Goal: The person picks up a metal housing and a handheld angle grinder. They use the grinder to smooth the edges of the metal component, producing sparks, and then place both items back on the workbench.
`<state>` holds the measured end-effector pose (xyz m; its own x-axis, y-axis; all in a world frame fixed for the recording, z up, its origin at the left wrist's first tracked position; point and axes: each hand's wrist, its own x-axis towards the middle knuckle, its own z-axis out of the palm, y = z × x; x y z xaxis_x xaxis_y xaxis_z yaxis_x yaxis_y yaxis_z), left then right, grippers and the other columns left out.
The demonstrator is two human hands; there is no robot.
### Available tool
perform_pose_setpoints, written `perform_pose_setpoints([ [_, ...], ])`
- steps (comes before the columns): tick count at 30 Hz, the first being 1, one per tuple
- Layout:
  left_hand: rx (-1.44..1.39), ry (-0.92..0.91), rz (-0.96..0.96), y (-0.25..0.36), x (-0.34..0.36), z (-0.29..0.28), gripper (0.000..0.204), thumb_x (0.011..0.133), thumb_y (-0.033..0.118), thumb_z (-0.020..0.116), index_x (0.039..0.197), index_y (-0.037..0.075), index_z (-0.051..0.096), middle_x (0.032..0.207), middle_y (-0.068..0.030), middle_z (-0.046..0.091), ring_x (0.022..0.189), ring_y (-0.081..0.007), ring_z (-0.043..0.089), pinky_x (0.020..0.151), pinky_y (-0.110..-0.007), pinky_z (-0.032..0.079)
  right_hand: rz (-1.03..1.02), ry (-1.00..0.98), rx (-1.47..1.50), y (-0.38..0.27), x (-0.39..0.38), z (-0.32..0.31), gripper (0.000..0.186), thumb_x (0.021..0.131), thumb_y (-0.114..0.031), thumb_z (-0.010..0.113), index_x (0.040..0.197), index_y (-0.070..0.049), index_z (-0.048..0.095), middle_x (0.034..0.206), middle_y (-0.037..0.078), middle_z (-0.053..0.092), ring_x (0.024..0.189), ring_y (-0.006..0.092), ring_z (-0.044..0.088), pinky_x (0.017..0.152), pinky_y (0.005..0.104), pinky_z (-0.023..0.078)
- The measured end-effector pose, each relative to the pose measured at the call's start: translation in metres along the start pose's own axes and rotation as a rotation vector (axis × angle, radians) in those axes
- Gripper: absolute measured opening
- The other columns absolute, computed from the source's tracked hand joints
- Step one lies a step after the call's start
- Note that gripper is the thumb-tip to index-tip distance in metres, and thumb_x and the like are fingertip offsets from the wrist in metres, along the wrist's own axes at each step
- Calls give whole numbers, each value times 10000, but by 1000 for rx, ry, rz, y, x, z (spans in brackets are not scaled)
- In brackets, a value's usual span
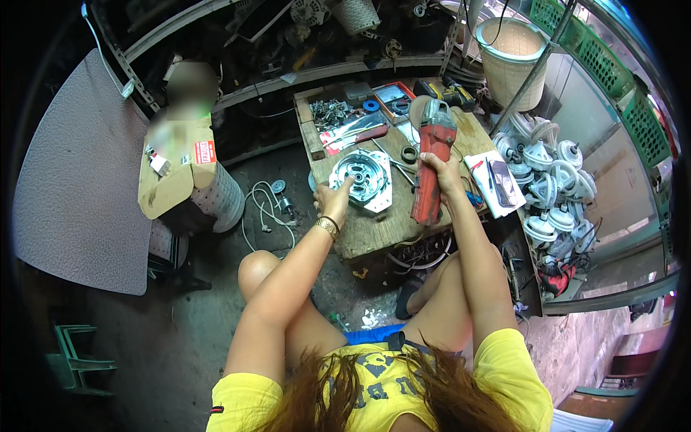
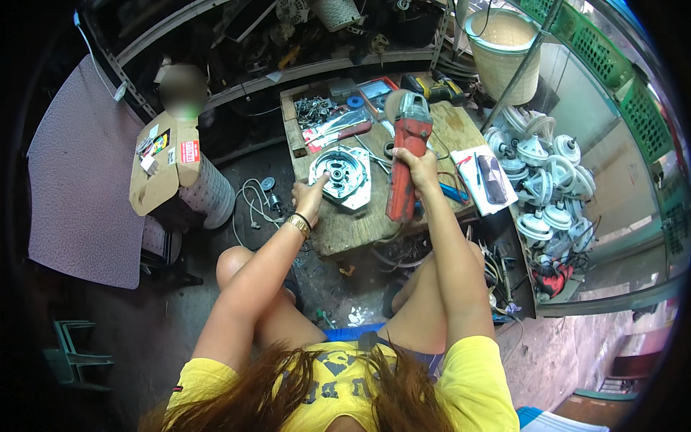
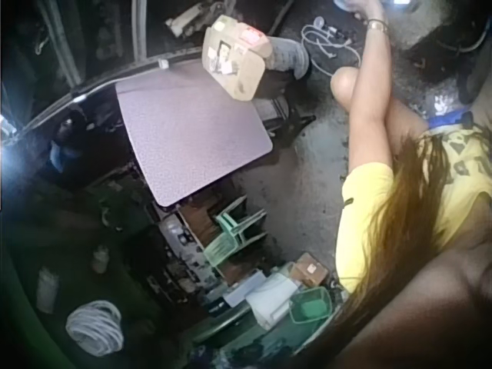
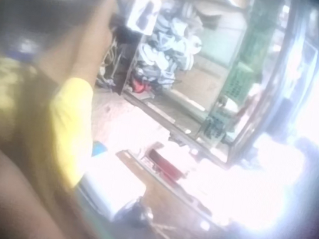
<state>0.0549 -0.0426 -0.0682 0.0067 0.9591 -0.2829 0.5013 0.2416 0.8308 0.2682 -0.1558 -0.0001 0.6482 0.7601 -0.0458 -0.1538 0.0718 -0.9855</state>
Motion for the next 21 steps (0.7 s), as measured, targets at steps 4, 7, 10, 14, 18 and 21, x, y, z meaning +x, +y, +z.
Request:
perform_pose_setpoints([
  [4,262,76,212,13,13,5,581,684,387,760,1156,108,569,1225,-131,546,1212,-350,448,979,-518,345,-56,-24,-15,-2,-5,8,318,760,-204,735,954,5,594,752,78,634,580,163,615,526,302,519],
  [7,326,103,627,35,-10,18,498,687,280,738,1090,58,547,1167,-153,521,1219,-359,421,1021,-585,291,-45,20,-25,-7,-11,0,313,762,-200,733,949,8,594,750,79,635,577,164,618,519,302,524],
  [10,-8,-81,883,43,-20,30,425,698,205,750,964,-3,493,1038,-177,492,1008,-350,535,831,-446,450,-45,-6,-23,-14,-11,-8,320,760,-197,738,955,9,589,753,80,632,572,166,617,514,301,528],
  [14,-221,-380,1053,41,-29,38,516,681,149,773,1079,6,479,1014,-173,467,935,-332,534,830,-403,463,-47,55,36,-22,-17,-20,314,742,-161,758,962,17,623,799,75,652,612,153,621,555,295,520],
  [18,157,-356,1040,26,-27,62,738,654,339,815,1263,88,483,1272,-191,390,1239,-381,356,1021,-493,326,-53,65,51,-23,-15,-35,314,741,-157,758,959,17,615,790,83,648,606,156,622,548,295,520],
  [21,401,-391,972,6,-9,70,895,619,589,762,1315,118,456,1461,-241,252,1398,-429,175,1048,-654,198,-58,52,70,-33,-17,-34,315,738,-156,761,955,12,606,780,77,639,601,155,619,543,292,519],
])
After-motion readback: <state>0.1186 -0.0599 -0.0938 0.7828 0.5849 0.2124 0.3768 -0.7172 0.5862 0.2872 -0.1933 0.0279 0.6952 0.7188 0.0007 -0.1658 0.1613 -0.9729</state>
